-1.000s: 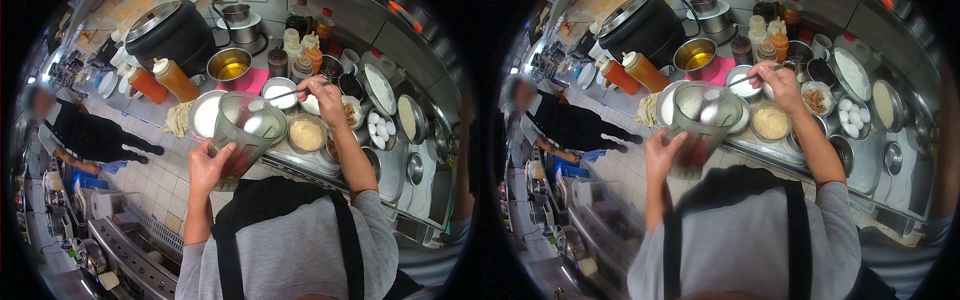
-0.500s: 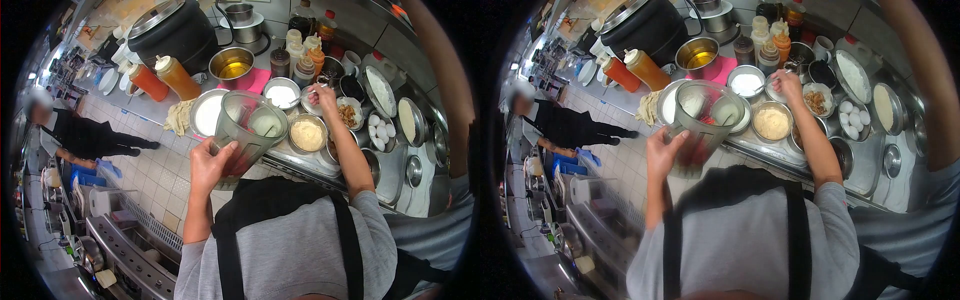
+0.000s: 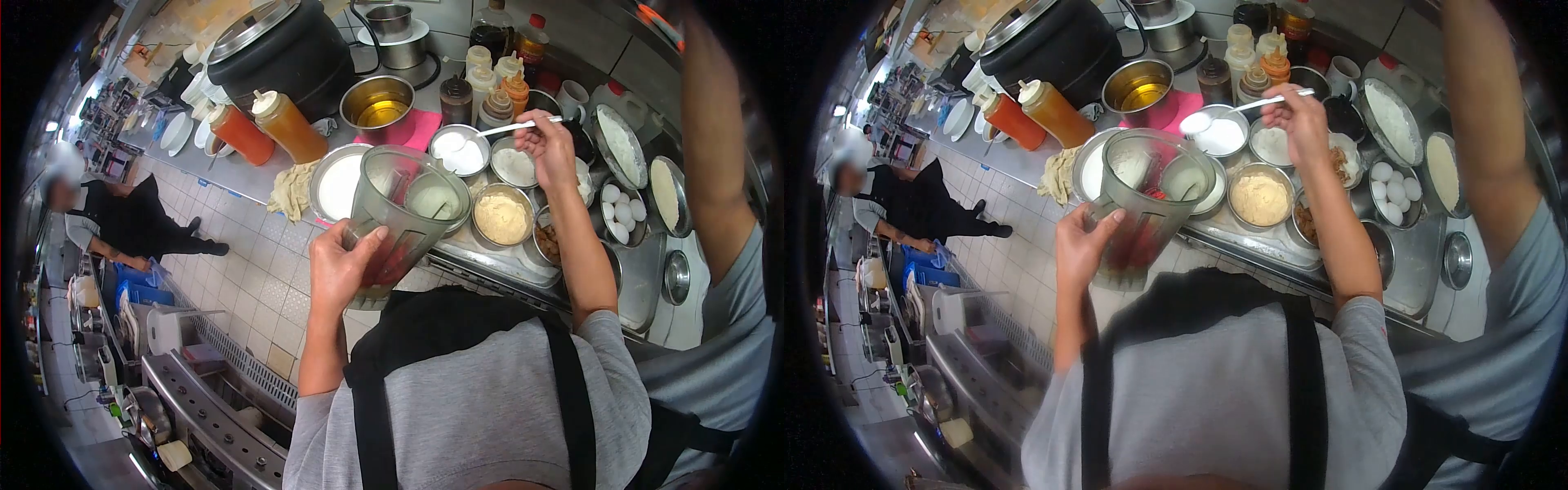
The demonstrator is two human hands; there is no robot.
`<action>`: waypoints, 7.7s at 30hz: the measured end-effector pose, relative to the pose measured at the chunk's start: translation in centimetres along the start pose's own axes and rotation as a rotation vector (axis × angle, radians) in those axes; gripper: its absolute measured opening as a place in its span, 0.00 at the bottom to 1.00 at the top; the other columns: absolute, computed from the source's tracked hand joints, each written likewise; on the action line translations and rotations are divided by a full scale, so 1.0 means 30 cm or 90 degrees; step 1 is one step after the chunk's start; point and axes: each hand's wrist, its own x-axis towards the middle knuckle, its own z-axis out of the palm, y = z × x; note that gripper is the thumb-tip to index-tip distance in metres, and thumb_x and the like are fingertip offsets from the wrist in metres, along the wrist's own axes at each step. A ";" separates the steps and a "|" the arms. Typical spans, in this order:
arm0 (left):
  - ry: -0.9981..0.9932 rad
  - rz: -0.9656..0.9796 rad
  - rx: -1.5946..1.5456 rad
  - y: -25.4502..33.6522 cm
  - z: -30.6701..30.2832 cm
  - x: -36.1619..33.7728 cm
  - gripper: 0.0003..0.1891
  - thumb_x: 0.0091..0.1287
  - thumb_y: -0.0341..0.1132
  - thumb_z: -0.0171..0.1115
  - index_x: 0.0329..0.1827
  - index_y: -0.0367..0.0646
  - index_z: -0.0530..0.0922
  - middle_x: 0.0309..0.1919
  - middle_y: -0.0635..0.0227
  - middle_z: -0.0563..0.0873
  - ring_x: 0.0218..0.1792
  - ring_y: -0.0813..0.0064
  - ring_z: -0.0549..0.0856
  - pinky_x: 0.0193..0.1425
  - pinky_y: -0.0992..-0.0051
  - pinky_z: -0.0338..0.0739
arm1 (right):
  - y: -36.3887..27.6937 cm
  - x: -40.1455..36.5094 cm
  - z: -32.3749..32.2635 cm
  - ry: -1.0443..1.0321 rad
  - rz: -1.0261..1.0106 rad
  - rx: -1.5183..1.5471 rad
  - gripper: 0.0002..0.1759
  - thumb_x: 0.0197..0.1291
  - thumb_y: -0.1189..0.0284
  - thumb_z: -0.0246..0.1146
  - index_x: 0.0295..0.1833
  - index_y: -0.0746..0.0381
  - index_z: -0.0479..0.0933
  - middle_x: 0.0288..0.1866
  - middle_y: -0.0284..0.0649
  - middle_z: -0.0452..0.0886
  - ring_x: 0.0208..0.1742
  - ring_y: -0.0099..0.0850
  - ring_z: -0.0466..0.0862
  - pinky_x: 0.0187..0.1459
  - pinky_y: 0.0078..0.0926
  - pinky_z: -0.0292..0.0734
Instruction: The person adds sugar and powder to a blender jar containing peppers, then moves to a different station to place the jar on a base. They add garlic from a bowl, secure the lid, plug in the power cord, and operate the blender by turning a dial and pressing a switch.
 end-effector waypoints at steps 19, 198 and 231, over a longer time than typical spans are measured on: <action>0.007 -0.007 0.009 -0.018 -0.003 0.007 0.16 0.58 0.36 0.69 0.39 0.29 0.80 0.27 0.67 0.84 0.28 0.83 0.78 0.35 0.78 0.73 | 0.296 0.075 -0.129 0.034 0.161 -0.239 0.17 0.68 0.62 0.51 0.37 0.64 0.78 0.25 0.35 0.78 0.24 0.21 0.76 0.29 0.18 0.72; 1.203 0.247 -0.335 -1.852 -4.232 0.282 0.17 0.74 0.49 0.46 0.40 0.43 0.69 0.17 0.79 0.63 0.14 0.88 0.58 0.15 0.84 0.51 | 2.106 0.012 5.544 -1.334 -0.379 -0.389 0.07 0.58 0.74 0.60 0.42 0.62 0.80 0.44 0.44 0.80 0.35 0.40 0.81 0.40 0.32 0.76; 1.565 -0.055 0.768 -2.402 -5.971 -0.522 0.18 0.72 0.45 0.52 0.32 0.37 0.72 0.18 0.67 0.77 0.19 0.78 0.75 0.23 0.76 0.69 | 2.720 -1.049 7.386 -1.719 -0.604 0.053 0.06 0.59 0.78 0.59 0.40 0.66 0.79 0.37 0.47 0.80 0.35 0.42 0.81 0.35 0.32 0.74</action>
